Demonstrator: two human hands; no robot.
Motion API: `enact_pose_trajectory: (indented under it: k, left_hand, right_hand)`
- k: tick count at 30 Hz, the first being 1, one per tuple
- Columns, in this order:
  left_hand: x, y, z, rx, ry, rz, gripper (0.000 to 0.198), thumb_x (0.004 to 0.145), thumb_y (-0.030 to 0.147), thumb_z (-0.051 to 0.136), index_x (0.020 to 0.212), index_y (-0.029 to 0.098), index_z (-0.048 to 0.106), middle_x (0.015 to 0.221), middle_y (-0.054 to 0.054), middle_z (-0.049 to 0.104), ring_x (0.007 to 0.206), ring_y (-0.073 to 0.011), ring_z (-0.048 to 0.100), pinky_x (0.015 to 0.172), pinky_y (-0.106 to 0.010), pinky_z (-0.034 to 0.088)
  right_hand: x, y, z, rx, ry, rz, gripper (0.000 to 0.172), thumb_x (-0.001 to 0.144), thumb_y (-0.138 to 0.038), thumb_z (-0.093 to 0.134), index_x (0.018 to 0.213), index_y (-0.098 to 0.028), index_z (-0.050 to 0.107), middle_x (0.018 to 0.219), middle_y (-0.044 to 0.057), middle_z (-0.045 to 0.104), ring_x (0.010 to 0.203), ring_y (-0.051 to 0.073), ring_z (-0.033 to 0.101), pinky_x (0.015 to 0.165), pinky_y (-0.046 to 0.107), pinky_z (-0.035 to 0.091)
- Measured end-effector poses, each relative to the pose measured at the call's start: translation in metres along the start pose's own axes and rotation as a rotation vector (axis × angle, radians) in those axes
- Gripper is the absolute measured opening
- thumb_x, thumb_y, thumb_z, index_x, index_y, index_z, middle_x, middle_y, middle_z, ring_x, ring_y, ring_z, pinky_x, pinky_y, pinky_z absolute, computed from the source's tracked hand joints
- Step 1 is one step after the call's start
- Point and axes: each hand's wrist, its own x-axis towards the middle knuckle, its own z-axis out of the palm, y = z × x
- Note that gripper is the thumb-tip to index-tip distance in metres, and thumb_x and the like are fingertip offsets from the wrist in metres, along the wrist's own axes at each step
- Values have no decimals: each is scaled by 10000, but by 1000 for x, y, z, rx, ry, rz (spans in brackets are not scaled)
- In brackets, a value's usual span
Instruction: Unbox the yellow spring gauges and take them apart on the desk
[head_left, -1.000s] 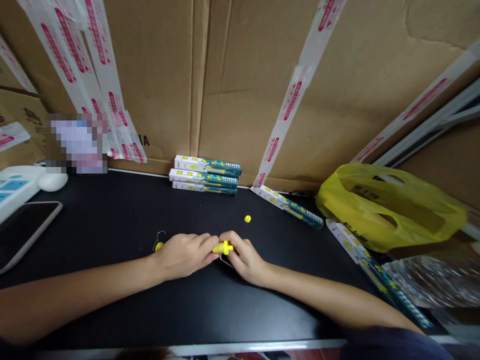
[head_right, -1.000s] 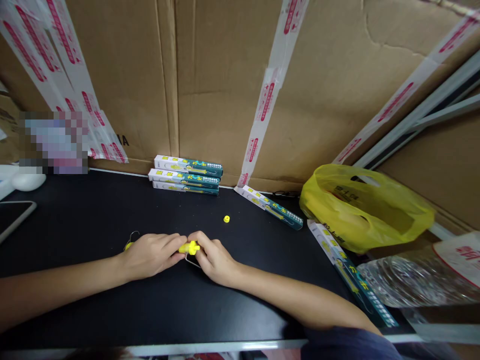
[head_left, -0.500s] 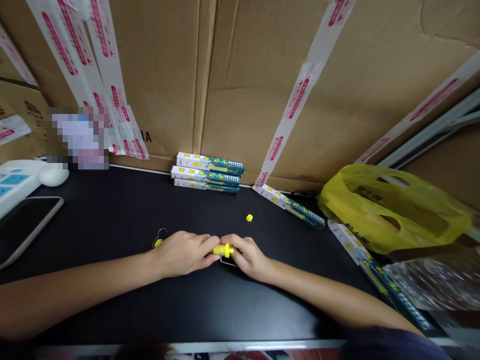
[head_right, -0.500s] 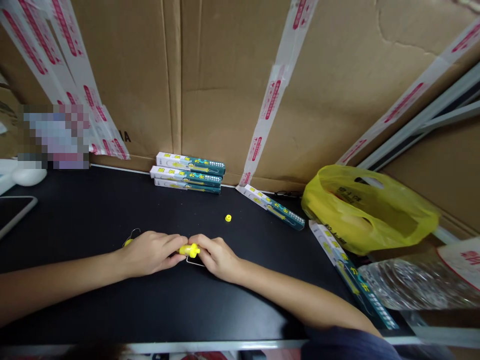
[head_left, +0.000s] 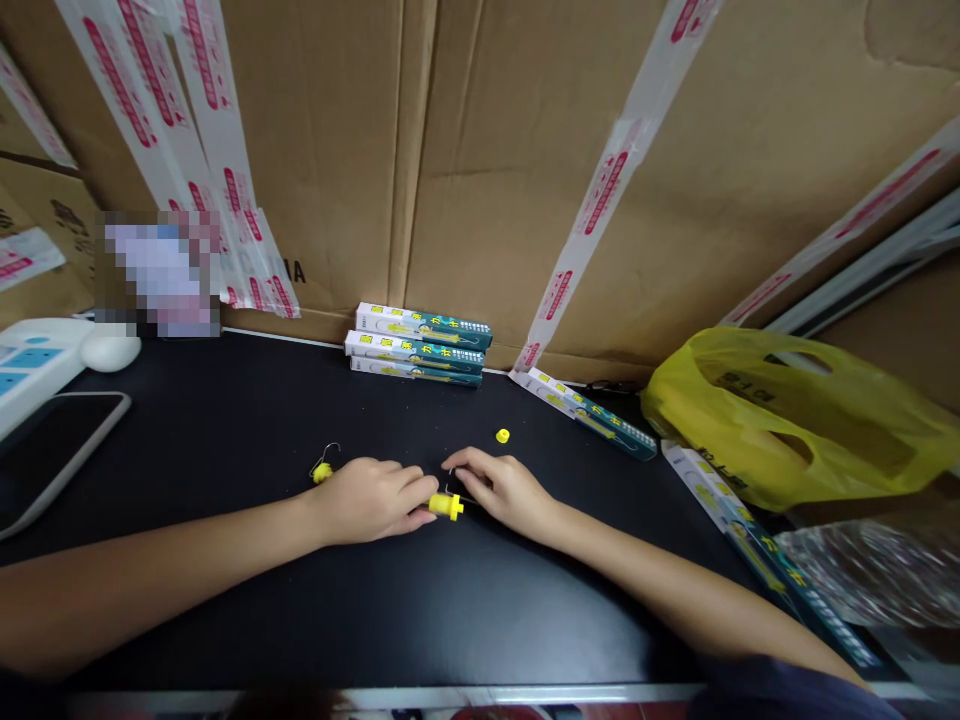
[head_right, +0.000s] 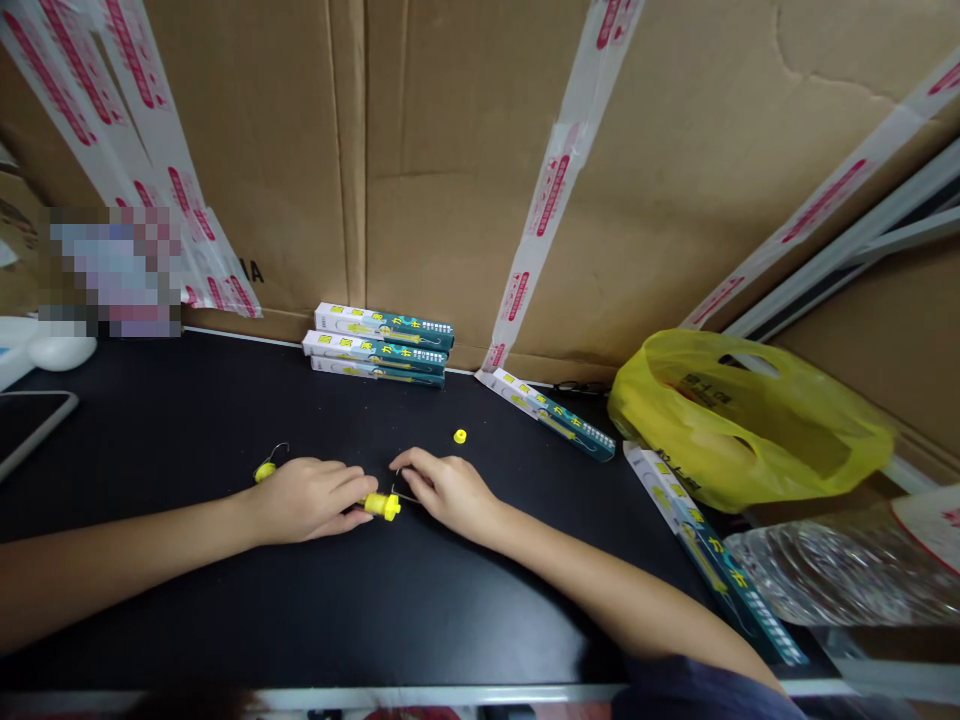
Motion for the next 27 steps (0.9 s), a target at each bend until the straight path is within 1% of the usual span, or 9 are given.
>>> enact_pose_trajectory:
  k: [4,9,11,13,15,17,19,21,27]
  left_hand:
    - [0,1,0,-4,29,-20,222,934,339,402,890,175,545,717,-2,582,638,-138,570,548,-252,394]
    - [1,2,-1,-25,28,-29,177,904,316,442,908,176,551,738,-4,581,652,-150,552,565,-261,391]
    - [1,1,-1,-30,33,-29,156,887,288,451,927,177,554,746,-5,579,663,-151,546,575,-260,395]
    - [0,1,-1,-34,39,-32,155,872,262,455,949,176,558,762,-10,578,679,-152,542,584,-261,402]
    - [-1,1,-1,-36,43,-34,171,865,248,453,976,176,562,777,-14,578,693,-153,539,591,-265,412]
    - [-1,0,0,-33,45,-33,189,866,243,453,1002,175,565,785,-16,581,702,-154,539,597,-267,419]
    - [-1,0,0,-27,49,-33,199,872,244,454,1019,174,569,789,-17,587,710,-153,543,606,-267,424]
    - [0,0,0,-24,46,-36,203,881,245,457,1034,175,571,797,-18,597,719,-155,547,615,-266,423]
    - [0,-1,1,-44,20,-35,223,906,258,471,1092,183,568,837,-20,617,766,-165,550,658,-270,425]
  right_hand:
    - [9,4,-2,-38,18,113,245,918,-227,453,1129,-221,578,618,-42,560,535,104,525,549,207,379]
    - [9,5,-5,-28,21,111,354,884,-240,510,1235,-215,468,681,-49,500,582,100,499,557,201,383]
    - [5,5,-5,-58,53,77,342,864,-230,528,1200,-210,469,761,-27,522,632,108,510,581,211,402]
    - [2,5,-5,-94,81,4,239,851,-217,529,1089,-205,513,868,12,541,690,119,521,601,221,422]
    - [0,5,-5,-136,75,-117,115,843,-203,529,956,-199,550,935,46,544,769,140,533,642,239,445]
    - [0,7,-4,-189,48,-242,66,850,-194,528,895,-198,576,926,61,559,818,163,536,694,268,459]
    - [2,10,-2,-235,42,-311,112,878,-184,507,931,-200,605,905,69,587,827,179,539,729,302,465]
    - [6,13,-1,-252,56,-318,180,908,-182,475,1015,-207,618,943,82,613,852,188,550,757,330,475]
    - [26,22,1,-220,70,-299,287,914,-164,469,1168,-208,595,1162,94,599,1126,214,521,938,398,456]
